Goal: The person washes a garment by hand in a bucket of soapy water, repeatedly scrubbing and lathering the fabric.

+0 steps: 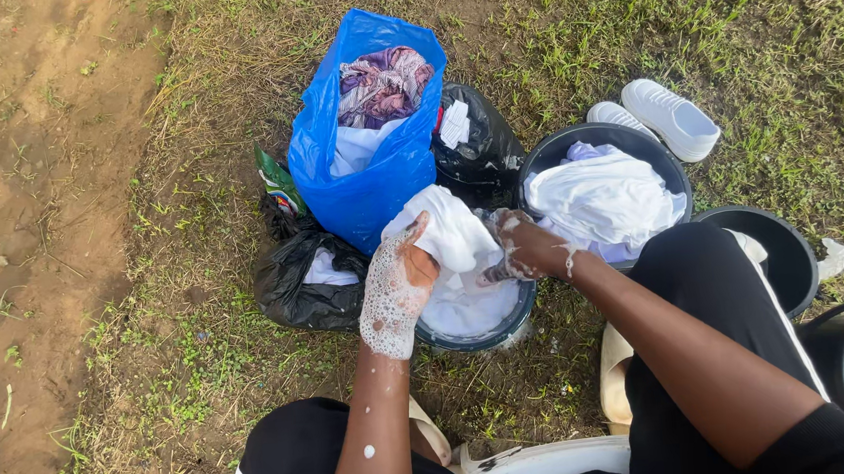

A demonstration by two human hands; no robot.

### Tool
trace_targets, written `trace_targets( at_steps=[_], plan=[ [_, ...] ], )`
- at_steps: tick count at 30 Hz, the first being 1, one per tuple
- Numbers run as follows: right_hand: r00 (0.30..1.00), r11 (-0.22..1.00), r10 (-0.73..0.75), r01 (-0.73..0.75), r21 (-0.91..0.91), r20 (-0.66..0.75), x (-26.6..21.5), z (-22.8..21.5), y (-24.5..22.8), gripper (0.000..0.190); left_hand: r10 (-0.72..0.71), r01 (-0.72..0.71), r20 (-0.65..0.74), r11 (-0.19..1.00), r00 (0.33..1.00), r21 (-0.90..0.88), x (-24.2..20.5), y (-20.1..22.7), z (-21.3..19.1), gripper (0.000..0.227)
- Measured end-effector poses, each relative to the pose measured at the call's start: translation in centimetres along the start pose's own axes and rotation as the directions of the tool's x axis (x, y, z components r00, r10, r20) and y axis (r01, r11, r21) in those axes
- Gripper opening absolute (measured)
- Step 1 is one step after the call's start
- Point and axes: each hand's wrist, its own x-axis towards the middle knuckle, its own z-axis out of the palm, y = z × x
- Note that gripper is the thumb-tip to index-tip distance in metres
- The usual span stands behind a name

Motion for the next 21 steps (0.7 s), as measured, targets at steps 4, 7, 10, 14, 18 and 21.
trace_targets(
  at_steps=[4,7,10,14,18,21],
  plan=[
    [0.991,0.961,0.095,-0.066,0.268,-0.098,0.5,1.0,-0.6,0.054,0.032,-0.013,0.141,0.991,0.990,-0.137,0.5,0.7,-0.8,0.035],
    [0.995,0.188,0.095,-0.049,0.981,0.031,1.7,-1.1,0.8,0.062,0.388,-0.432,0.197,0.747,0.900,0.505,-0.4,1.2,-2.0,0.043],
    [0.979,0.705,0.046,0.110,0.701,-0.201,2.5,1.5,2.6,0.061,0.532,-0.488,0.392,0.046,0.751,0.872,-0.6,-0.6,-2.3,0.050],
    [0.878,0.970,-0.232,0.179,-0.162,-0.419,3.7,5.7,3.5,0.059,0.456,-0.390,0.193,0.390,0.869,0.834,1.1,-4.0,-2.8,0.049],
    [0.897,0.993,-0.019,0.069,0.099,-0.441,0.4,8.3,-6.3,0.058,0.460,-0.326,0.032,0.578,0.887,0.748,1.7,-6.2,-4.1,0.049],
    [0.746,0.857,-0.453,0.516,-0.007,-0.488,-2.6,6.2,-10.1,0.063,0.440,-0.293,-0.063,0.691,0.896,0.661,1.5,-6.8,-4.7,0.049]
  ],
)
